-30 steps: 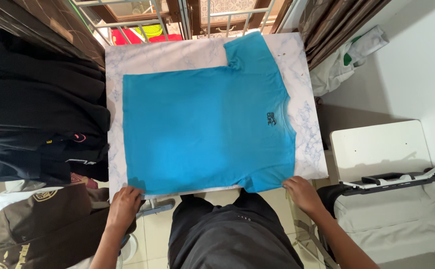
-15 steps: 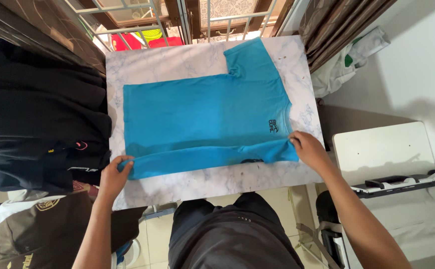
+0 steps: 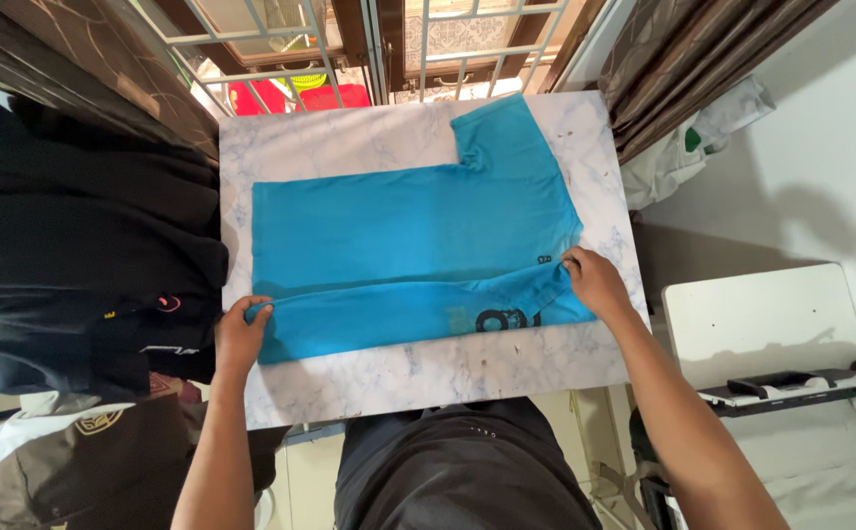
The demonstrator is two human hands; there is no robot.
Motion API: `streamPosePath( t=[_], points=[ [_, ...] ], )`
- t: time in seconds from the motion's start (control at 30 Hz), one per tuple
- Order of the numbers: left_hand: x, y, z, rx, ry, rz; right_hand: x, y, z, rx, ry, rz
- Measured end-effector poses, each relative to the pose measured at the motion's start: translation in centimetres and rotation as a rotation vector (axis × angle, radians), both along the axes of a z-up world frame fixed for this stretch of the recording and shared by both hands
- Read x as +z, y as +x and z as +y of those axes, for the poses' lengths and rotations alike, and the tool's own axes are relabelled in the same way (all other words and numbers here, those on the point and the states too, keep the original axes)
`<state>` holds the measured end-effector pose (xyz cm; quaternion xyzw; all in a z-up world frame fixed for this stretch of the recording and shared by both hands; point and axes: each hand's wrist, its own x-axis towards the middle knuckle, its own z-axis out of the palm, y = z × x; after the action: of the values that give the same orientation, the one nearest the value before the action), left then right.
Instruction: The person by hand folds a blue t-shirt on a table and then places the folded item into an open suitcase.
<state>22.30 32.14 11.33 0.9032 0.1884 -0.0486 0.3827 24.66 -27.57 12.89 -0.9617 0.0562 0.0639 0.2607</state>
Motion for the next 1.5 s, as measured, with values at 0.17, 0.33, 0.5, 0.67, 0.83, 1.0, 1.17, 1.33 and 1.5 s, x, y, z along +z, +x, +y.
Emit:
streamPosePath(
  t=[0.17, 0.33, 0.5, 0.67, 0.83, 1.0, 1.17, 1.33, 1.5],
  points=[
    [-4.3, 0.4, 1.0, -0.002, 0.016, -0.067, -2.8, -0.1, -1.2, -0.035, -0.027, -0.116],
    [-7.5, -0.6, 2.0, 0.019, -0.067, -0.148, -6.2, -2.8, -3.1, -0.310, -0.087, -0.147],
    [-8.1, -2.0, 1.7, 0.108, -0.140, -0.088, -8.0, -7.6, -2.6, -0.424, 0.053, 0.110],
    [-6.7, -2.8, 1.2, 0.129, 0.018, 0.056, -9.0, -9.1, -2.8, -0.421, 0.103, -0.025],
    [-6.5, -2.6, 1.0, 0.156, 0.058, 0.033, -7.1, -8.8, -1.9, -0.424, 0.118, 0.054],
    [-6.7, -2.1, 0.6, 0.155, 0.004, -0.042, -4.6, -7.7, 2.0, -0.197, -0.174, -0.399],
    [-7.9, -0.9, 1.0, 0.151, -0.054, -0.105, -4.4, -3.2, 10.1, 0.092, 0.035, -0.346],
    [-10.4, 0.5, 2.0, 0.095, -0.028, -0.210, -4.7, -0.2, 15.7, 0.335, 0.060, -0.281],
    [-9.9, 0.4, 2.1, 0.154, -0.023, -0.160, -6.3, 0.6, 16.8, 0.232, 0.008, -0.316]
  ],
)
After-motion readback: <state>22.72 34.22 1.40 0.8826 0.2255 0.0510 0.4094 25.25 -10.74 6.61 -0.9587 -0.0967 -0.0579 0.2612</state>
